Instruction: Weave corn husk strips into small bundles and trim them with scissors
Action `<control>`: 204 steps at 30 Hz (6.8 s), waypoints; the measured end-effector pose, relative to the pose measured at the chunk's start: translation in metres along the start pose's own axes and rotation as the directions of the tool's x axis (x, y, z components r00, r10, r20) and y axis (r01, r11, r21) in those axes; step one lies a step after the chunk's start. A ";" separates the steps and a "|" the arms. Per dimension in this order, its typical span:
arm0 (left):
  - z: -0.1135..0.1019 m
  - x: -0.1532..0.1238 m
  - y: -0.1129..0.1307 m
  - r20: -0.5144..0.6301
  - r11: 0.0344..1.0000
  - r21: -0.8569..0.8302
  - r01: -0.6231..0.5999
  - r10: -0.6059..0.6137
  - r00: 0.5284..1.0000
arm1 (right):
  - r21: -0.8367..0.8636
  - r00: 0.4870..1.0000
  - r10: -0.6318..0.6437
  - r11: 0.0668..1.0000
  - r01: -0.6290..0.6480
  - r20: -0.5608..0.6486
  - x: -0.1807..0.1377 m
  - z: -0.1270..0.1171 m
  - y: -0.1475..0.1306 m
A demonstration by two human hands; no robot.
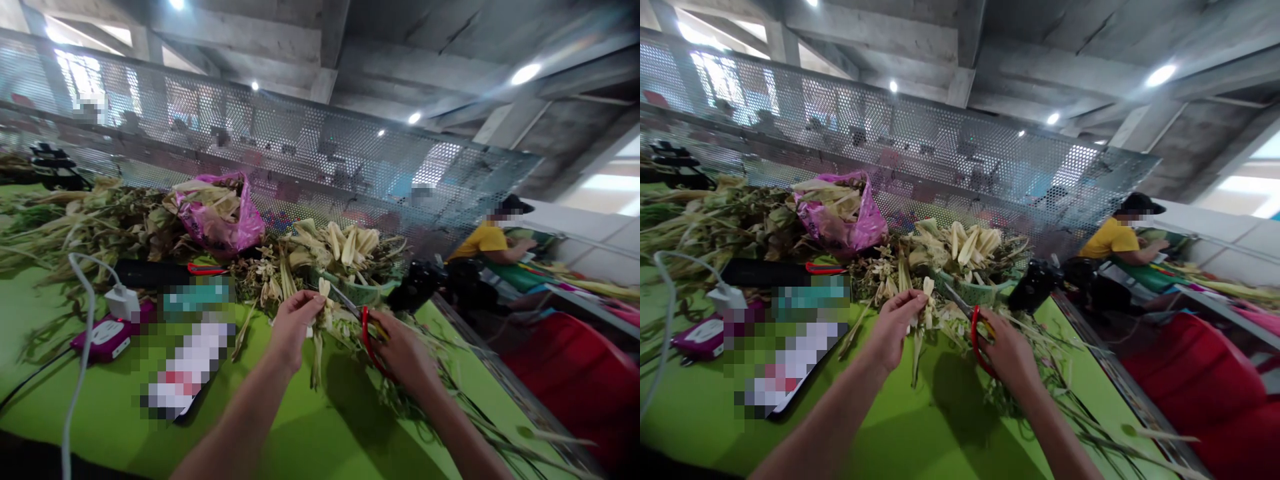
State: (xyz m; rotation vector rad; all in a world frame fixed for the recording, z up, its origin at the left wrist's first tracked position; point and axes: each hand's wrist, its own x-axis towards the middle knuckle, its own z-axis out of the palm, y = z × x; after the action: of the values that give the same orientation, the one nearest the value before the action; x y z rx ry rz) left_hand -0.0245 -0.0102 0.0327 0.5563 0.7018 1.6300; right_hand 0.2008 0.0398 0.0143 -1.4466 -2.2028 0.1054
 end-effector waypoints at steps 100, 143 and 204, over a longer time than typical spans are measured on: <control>0.005 -0.003 -0.021 0.354 0.899 0.437 -0.001 -0.171 0.920 | 0.316 0.989 -0.143 0.940 0.128 0.026 -0.028 -0.045 -0.063; -0.001 -0.011 -0.028 0.515 0.388 0.781 -0.488 0.039 0.856 | -0.035 0.908 -0.411 0.909 0.415 0.078 -0.024 -0.039 -0.071; -0.004 0.005 -0.028 0.342 0.640 0.743 -0.195 -0.114 0.933 | 0.883 0.926 0.266 0.317 -0.347 0.269 -0.035 0.007 -0.034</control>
State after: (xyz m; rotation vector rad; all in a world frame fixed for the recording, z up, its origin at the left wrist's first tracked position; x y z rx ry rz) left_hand -0.0083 -0.0032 0.0096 1.4737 1.1077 1.1408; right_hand 0.1797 -0.0041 0.0072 -1.0941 -1.3370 1.3427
